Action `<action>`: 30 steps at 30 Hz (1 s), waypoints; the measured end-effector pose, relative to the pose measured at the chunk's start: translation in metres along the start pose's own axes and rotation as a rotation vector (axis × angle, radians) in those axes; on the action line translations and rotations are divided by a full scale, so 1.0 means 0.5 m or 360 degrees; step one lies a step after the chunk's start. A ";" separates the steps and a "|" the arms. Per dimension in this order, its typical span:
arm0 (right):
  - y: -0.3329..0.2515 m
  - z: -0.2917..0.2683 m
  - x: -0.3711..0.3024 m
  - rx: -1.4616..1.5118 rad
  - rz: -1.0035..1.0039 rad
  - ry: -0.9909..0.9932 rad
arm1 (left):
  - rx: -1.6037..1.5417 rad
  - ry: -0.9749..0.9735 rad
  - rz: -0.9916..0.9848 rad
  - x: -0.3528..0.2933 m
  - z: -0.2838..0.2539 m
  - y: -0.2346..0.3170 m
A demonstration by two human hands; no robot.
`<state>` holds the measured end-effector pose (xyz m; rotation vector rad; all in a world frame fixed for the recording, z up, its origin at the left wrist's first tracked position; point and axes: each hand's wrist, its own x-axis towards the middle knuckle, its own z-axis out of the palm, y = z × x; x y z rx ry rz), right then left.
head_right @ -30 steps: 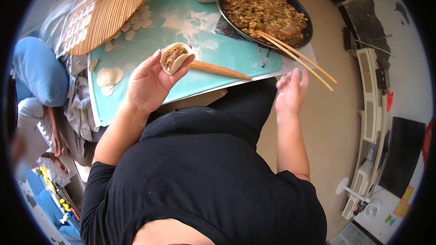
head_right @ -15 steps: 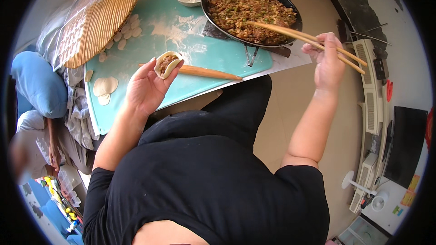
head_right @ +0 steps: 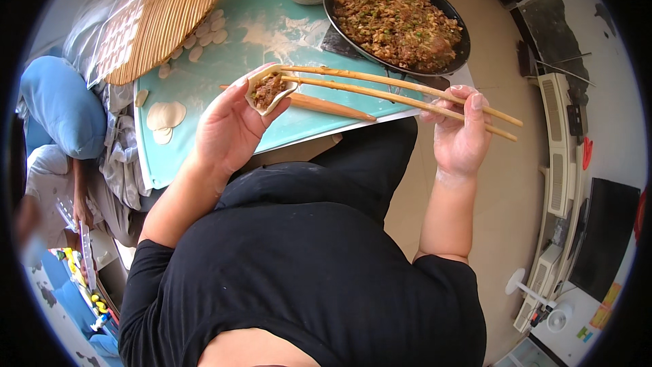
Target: The person fills round dough wrappers with a meat and vegetable mixture using chopsticks, then folds and pleats the edges to seal them into dumplings. The finished dumplings are placed on a bamboo mat on the table.
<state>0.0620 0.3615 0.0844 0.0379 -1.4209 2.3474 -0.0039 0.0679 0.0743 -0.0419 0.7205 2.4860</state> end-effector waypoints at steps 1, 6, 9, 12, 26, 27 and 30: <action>0.002 0.002 -0.001 0.0018 -0.0007 -0.0015 | 0.0004 -0.0025 0.0002 -0.002 0.000 0.001; 0.003 0.013 -0.003 -0.0080 -0.0080 -0.0113 | 0.0014 -0.0060 -0.0004 -0.005 0.007 0.002; 0.005 0.026 -0.004 -0.0199 -0.0167 -0.0163 | 0.0024 -0.0046 -0.0012 -0.004 0.008 0.001; 0.005 0.038 -0.005 -0.0222 -0.0232 -0.0207 | 0.0031 -0.0038 -0.0025 -0.003 0.008 0.001; 0.020 0.042 0.000 0.0200 0.0220 0.0248 | 0.0034 0.0008 -0.0133 0.007 0.001 -0.004; 0.021 0.040 0.002 0.0320 0.0312 0.0322 | 0.0020 -0.0003 -0.0142 0.007 0.001 -0.004; 0.025 0.026 0.006 0.0312 0.0366 0.0330 | -0.0028 -0.0025 -0.0165 0.009 -0.001 -0.004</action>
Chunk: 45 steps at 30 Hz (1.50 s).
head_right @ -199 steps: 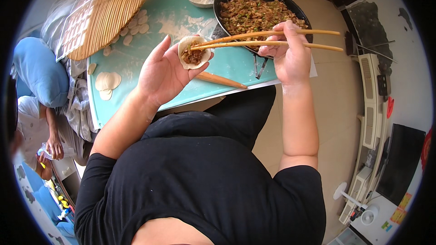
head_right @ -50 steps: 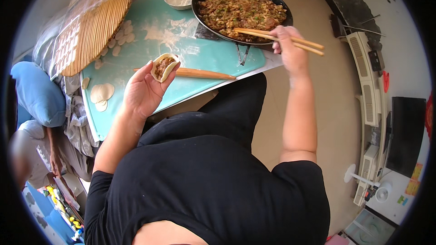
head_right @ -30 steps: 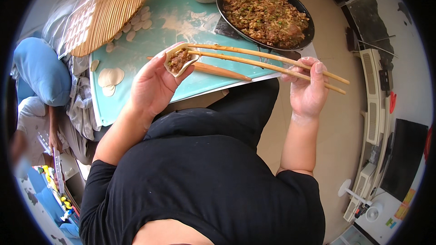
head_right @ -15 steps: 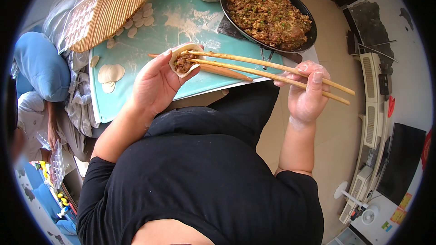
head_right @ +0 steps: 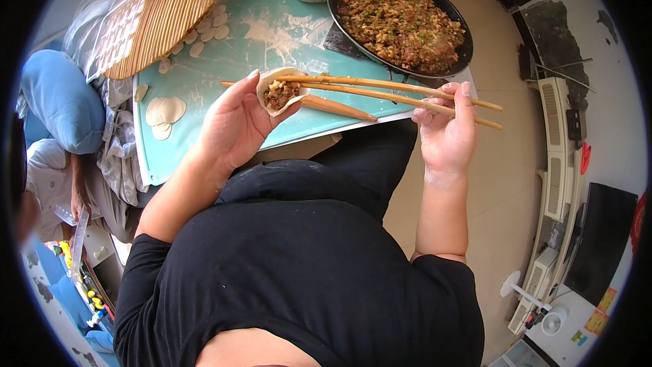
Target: The person fills round dough wrappers with a meat and vegetable mixture using chopsticks, then folds and pleats the edges to seal them into dumplings. The finished dumplings are placed on a bamboo mat on the table.
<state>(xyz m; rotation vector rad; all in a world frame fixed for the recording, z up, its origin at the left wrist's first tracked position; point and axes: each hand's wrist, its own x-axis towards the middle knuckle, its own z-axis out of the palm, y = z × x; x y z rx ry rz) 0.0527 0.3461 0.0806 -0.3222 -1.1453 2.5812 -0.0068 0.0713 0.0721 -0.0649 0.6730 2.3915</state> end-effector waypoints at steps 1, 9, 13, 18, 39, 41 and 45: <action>-0.004 -0.005 0.003 0.0044 0.0002 0.0017 | -0.0016 -0.0006 -0.0008 0.001 -0.001 0.000; -0.071 -0.083 0.091 -0.0837 -0.0696 0.0400 | -0.0064 0.0145 -0.0054 0.015 -0.005 -0.006; -0.103 -0.083 0.066 -0.0972 -0.0914 0.0405 | -0.0028 0.0106 -0.0071 0.019 -0.006 -0.003; -0.099 -0.043 0.013 -0.0478 -0.0607 -0.0012 | -0.0031 0.0134 -0.0036 0.016 -0.001 -0.010; -0.032 0.011 -0.012 -0.0540 -0.0603 -0.0520 | 0.0042 0.0044 -0.0028 0.006 0.001 -0.009; -0.033 0.018 -0.012 -0.0558 -0.0545 -0.0561 | 0.0049 0.0025 -0.0025 0.007 -0.001 -0.010; -0.030 0.005 -0.009 -0.0283 -0.0378 -0.0263 | 0.0040 0.0017 -0.0045 0.009 -0.007 -0.012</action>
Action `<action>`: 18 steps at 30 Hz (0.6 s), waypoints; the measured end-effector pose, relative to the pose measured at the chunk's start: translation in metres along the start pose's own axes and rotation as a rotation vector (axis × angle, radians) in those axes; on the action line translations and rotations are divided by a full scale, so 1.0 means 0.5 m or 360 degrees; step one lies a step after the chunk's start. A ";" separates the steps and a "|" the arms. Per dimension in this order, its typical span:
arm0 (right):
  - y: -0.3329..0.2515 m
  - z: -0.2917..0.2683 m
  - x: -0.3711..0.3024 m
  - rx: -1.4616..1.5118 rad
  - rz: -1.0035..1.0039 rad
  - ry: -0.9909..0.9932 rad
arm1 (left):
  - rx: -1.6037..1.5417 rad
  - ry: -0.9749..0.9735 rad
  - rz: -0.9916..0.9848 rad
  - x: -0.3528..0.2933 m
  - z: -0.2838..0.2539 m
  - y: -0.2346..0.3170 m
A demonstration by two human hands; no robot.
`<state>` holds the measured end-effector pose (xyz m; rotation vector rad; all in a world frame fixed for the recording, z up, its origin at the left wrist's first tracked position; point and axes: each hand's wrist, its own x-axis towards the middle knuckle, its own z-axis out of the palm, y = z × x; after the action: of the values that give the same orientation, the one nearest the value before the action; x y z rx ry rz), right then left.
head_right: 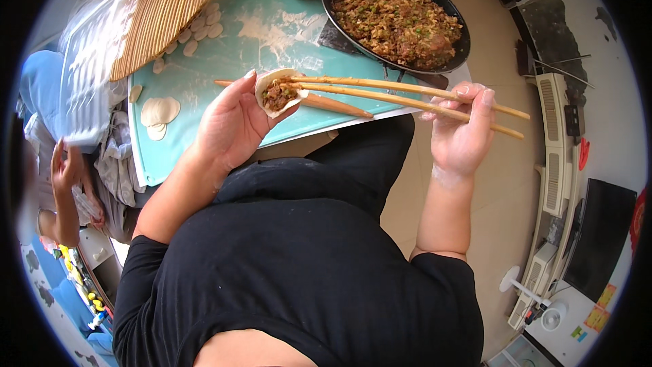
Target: The person fills round dough wrappers with a meat and vegetable mixture using chopsticks, then folds and pleats the edges to seal them into dumplings. The finished dumplings are placed on a bamboo mat on the table.
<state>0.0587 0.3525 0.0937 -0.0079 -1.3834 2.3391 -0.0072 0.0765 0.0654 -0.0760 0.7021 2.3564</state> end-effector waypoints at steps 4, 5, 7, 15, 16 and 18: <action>0.004 -0.018 0.015 0.0185 0.0100 0.0164 | -0.0033 0.0031 0.0001 0.000 -0.001 -0.001; 0.002 -0.029 0.021 0.0201 0.0099 0.0190 | -0.0039 0.0033 -0.0003 0.000 -0.001 -0.001; -0.004 -0.055 0.044 0.0110 -0.0061 0.0455 | -0.0065 0.0080 -0.0001 0.001 0.000 0.000; -0.046 -0.073 0.052 -0.0627 -0.0552 0.0429 | -0.0036 0.0038 -0.0059 -0.001 -0.002 0.003; -0.053 -0.062 0.047 -0.0408 -0.0503 0.0346 | -0.0040 0.0076 -0.0066 -0.003 0.000 0.004; -0.057 -0.053 0.042 -0.0097 -0.0291 0.0260 | -0.0045 0.0096 -0.0105 -0.002 0.005 0.003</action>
<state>0.0551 0.3941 0.1088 -0.0852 -1.3162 2.0973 -0.0070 0.0761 0.0683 -0.1806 0.6845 2.3095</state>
